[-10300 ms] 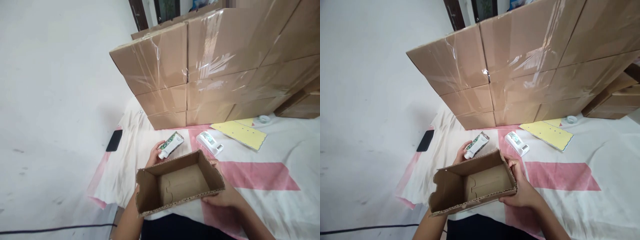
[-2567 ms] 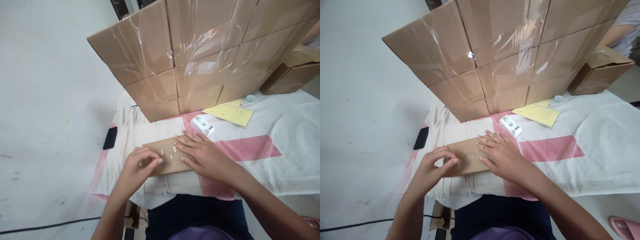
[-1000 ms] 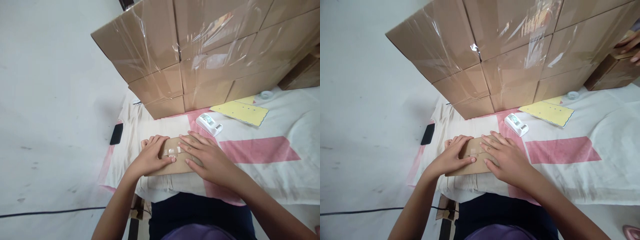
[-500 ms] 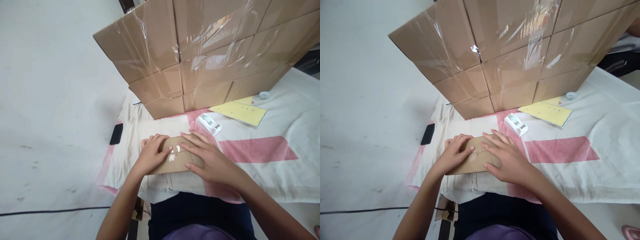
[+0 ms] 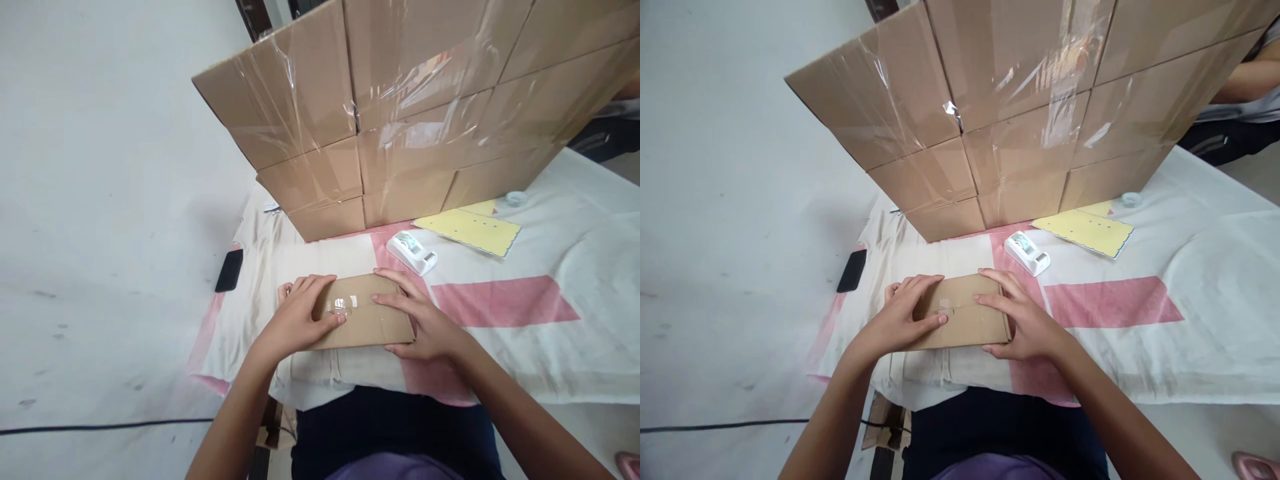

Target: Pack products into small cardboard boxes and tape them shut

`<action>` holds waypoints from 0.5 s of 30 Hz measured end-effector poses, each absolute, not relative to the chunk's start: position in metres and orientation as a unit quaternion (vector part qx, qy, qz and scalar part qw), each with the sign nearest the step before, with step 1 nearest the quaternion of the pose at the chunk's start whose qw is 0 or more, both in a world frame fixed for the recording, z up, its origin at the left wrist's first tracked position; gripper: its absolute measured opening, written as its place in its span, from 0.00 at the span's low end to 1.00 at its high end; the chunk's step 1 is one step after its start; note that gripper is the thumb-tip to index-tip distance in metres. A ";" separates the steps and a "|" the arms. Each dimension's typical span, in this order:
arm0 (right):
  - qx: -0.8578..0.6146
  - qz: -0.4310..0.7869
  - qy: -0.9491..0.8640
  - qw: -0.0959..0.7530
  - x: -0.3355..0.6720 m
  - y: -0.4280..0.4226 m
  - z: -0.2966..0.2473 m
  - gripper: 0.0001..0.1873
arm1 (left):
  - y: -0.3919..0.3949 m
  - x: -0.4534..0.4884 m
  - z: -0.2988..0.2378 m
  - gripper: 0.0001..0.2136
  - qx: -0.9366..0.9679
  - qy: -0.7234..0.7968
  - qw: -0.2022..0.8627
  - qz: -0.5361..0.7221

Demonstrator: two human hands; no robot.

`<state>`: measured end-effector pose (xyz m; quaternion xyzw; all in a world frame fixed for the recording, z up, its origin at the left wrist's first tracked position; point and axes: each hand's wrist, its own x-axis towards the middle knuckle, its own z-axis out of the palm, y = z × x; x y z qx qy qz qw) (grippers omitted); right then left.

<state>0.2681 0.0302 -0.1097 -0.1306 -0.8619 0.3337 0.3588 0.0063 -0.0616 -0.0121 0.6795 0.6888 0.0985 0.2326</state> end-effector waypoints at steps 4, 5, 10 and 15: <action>-0.106 0.288 -0.858 0.412 0.264 0.026 -0.116 0.37 | -0.064 0.006 -0.015 0.31 0.680 0.696 0.196 0.122; -0.105 0.271 -0.858 0.423 0.266 0.023 -0.116 0.37 | -0.066 0.005 -0.015 0.32 0.680 0.697 0.176 0.143; -0.181 0.202 -0.845 0.460 0.323 -0.014 -0.104 0.31 | -0.088 -0.016 -0.032 0.28 0.655 0.681 0.075 0.317; -0.400 0.071 -0.767 0.497 0.439 -0.066 -0.084 0.28 | -0.112 -0.044 -0.101 0.22 0.594 0.709 0.095 0.368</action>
